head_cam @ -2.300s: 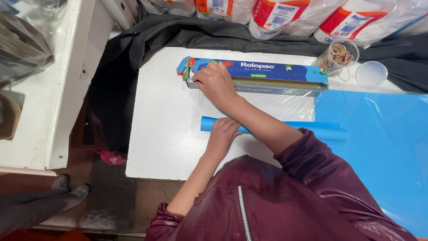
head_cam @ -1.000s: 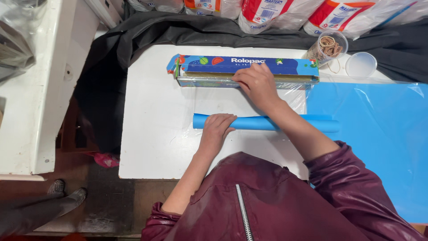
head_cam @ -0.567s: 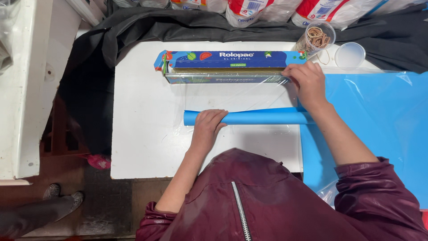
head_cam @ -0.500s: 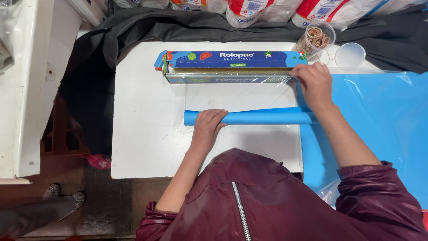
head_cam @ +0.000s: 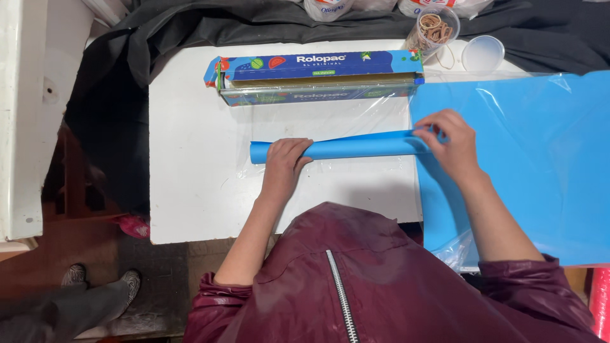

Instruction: The person rolls a sheet of blue material into a tight cylinder on a white table. They then wrap the rolled cylinder with clear plastic film, smoothing and securing it by hand. The final wrapped roll is placed on the table.

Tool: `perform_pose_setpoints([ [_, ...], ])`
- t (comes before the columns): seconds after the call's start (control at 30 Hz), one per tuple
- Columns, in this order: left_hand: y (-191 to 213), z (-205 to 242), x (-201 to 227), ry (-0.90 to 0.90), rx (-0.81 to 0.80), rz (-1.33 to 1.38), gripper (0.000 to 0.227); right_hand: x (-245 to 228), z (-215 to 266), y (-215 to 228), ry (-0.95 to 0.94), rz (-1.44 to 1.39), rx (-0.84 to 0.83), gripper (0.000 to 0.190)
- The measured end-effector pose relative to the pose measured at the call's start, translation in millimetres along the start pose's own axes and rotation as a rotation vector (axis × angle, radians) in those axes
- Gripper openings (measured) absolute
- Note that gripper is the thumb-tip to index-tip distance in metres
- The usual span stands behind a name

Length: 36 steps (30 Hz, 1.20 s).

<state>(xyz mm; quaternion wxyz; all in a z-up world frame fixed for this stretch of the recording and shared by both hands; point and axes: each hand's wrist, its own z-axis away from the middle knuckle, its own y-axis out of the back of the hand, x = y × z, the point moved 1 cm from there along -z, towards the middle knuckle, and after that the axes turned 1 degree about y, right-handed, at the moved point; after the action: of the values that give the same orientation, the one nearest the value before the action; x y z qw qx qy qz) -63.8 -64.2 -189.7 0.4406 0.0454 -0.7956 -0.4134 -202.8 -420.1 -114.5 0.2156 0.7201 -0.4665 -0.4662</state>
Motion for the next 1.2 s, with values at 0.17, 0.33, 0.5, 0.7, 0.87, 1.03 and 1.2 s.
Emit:
perform_pose_setpoints([
  [0.17, 1.8, -1.4, -1.1, -0.003, -0.017, 0.000, 0.038, -21.9, 62.6, -9.1, -0.056, 0.064, -0.234, 0.012],
  [0.33, 4.7, -0.4, 3.1, -0.017, -0.010, -0.007, 0.037, 2.0, 88.0, -32.7, -0.155, 0.353, -0.390, 0.014],
  [0.5, 3.3, -1.0, 2.2, -0.015, -0.010, -0.004, 0.037, 16.3, 91.9, -44.2, -0.039, 0.414, -0.330, 0.010],
  [0.7, 5.1, -0.8, 5.3, 0.010, -0.013, 0.003, 0.036, 18.7, 88.5, -43.4, -0.062, 0.339, -0.198, 0.006],
  [0.87, 4.7, -0.4, 4.7, 0.004, -0.010, -0.001, 0.037, 12.3, 74.1, -44.3, -0.135, 0.230, -0.124, 0.005],
  [1.03, 4.4, 0.3, 5.5, 0.014, -0.018, -0.002, 0.037, -2.8, 50.5, -38.2, -0.129, 0.180, -0.033, 0.007],
  [1.2, 4.8, -0.6, 4.3, 0.023, -0.028, -0.007, 0.037, -3.5, 44.5, -22.6, -0.066, 0.119, -0.029, 0.022],
])
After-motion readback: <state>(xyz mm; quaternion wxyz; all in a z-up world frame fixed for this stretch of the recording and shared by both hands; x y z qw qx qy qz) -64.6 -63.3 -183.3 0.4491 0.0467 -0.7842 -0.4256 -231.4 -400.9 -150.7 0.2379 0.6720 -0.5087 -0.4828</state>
